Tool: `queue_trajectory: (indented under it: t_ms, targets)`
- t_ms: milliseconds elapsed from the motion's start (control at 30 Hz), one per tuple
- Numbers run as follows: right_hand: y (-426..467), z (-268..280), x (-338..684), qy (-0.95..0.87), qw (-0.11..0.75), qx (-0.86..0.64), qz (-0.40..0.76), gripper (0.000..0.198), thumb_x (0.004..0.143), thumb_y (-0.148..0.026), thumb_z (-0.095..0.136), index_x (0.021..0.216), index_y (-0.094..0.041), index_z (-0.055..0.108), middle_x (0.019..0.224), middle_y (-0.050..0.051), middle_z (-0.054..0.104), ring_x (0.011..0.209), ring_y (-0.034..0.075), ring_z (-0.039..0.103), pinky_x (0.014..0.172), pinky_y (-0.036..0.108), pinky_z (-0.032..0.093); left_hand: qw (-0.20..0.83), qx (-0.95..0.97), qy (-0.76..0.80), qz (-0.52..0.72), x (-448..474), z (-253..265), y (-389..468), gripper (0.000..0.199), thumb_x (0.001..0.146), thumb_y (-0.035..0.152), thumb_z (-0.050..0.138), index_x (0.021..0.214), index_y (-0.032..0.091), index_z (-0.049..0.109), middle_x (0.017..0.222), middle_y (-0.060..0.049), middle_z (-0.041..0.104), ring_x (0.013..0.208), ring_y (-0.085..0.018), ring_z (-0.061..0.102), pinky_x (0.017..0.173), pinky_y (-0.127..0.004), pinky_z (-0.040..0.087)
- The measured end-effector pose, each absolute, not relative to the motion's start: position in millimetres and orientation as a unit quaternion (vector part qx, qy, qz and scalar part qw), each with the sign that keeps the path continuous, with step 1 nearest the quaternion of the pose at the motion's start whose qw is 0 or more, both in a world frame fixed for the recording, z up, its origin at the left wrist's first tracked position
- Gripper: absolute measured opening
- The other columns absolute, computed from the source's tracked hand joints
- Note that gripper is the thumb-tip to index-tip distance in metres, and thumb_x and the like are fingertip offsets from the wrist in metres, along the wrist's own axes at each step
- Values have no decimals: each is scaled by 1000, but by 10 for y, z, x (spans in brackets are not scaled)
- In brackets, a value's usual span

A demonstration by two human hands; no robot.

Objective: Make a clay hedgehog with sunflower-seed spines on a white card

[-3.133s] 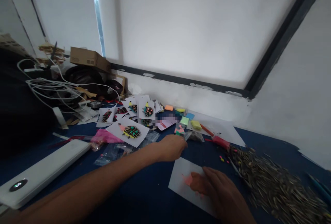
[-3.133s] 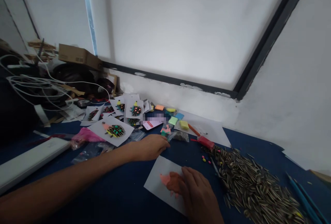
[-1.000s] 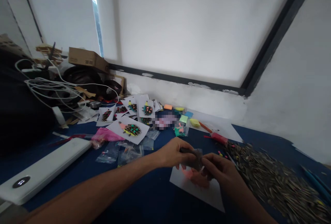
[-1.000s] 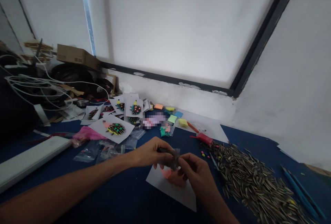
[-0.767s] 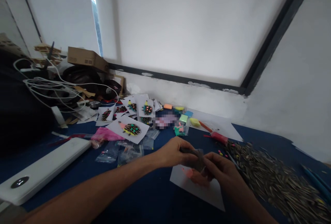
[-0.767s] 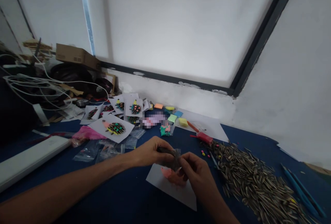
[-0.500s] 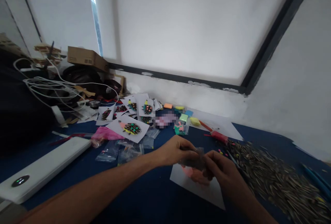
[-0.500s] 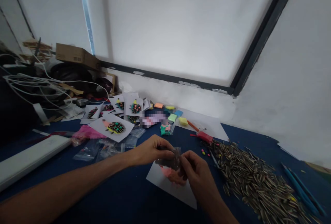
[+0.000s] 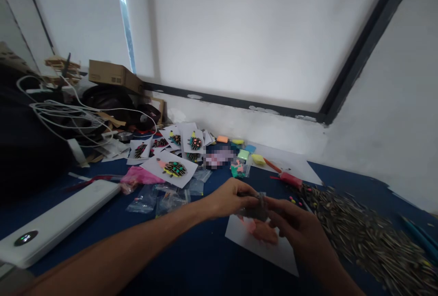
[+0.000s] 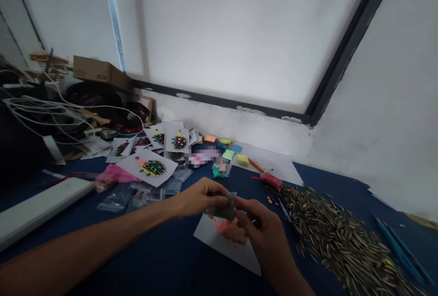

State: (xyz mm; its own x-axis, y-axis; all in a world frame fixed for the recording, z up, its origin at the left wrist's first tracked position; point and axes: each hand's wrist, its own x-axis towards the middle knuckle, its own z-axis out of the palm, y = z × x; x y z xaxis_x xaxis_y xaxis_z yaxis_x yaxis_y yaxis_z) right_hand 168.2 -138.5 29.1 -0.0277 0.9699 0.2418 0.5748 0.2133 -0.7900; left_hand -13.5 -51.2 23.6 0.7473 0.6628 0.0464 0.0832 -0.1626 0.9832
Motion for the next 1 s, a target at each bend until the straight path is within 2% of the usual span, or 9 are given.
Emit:
queue_trajectory:
  t_ms: [133, 300, 433, 567, 667, 800, 1000]
  targets:
    - [-1383, 301, 1653, -660, 422, -572, 241, 22, 75, -40, 62, 84, -24, 74, 75, 3, 71, 62, 16, 63, 52, 26, 49, 610, 709, 260, 242, -139, 265, -544, 26, 80, 29, 60, 93, 9, 70, 87, -10, 70, 75, -15, 61, 67, -25, 47]
    - [-1371, 295, 1675, -665, 431, -567, 225, 18, 74, -39, 63, 74, -23, 73, 79, 4, 70, 71, 19, 64, 55, 26, 48, 628, 696, 270, 219, -142, 313, -581, 26, 79, 30, 62, 91, 10, 71, 72, -5, 66, 61, -10, 54, 59, -21, 43]
    - [-1381, 349, 1679, -699, 394, -573, 167, 20, 77, -39, 60, 71, -23, 72, 71, 2, 61, 59, 15, 57, 51, 25, 43, 648, 682, 265, 210, -138, 312, -584, 27, 77, 34, 65, 88, 11, 71, 67, -3, 64, 58, -9, 53, 57, -21, 41]
    - [-1403, 361, 1637, -719, 367, -580, 111, 22, 80, -37, 56, 72, -22, 70, 64, 0, 51, 48, 11, 46, 45, 25, 37, 663, 665, 270, 212, -129, 273, -573, 25, 72, 31, 69, 86, 12, 71, 67, -2, 63, 57, -9, 53, 55, -21, 41]
    - [-1413, 341, 1603, -724, 360, -580, 97, 20, 80, -35, 55, 70, -21, 66, 64, -1, 48, 46, 10, 43, 43, 25, 35, 656, 668, 277, 214, -125, 271, -574, 22, 70, 28, 70, 85, 11, 71, 66, -1, 62, 55, -9, 53, 53, -21, 40]
    - [-1418, 356, 1589, -726, 376, -568, 94, 18, 79, -31, 54, 66, -21, 60, 61, -2, 48, 49, 11, 46, 45, 24, 37, 650, 672, 279, 218, -130, 320, -584, 21, 71, 27, 69, 84, 11, 71, 66, -2, 62, 56, -10, 53, 52, -21, 39]
    - [-1427, 427, 1613, -719, 388, -561, 135, 22, 82, -38, 56, 76, -23, 71, 71, 2, 60, 61, 15, 57, 53, 26, 44, 679, 632, 293, 230, -130, 340, -582, 24, 69, 30, 71, 82, 10, 70, 63, -2, 61, 51, -9, 51, 50, -22, 40]
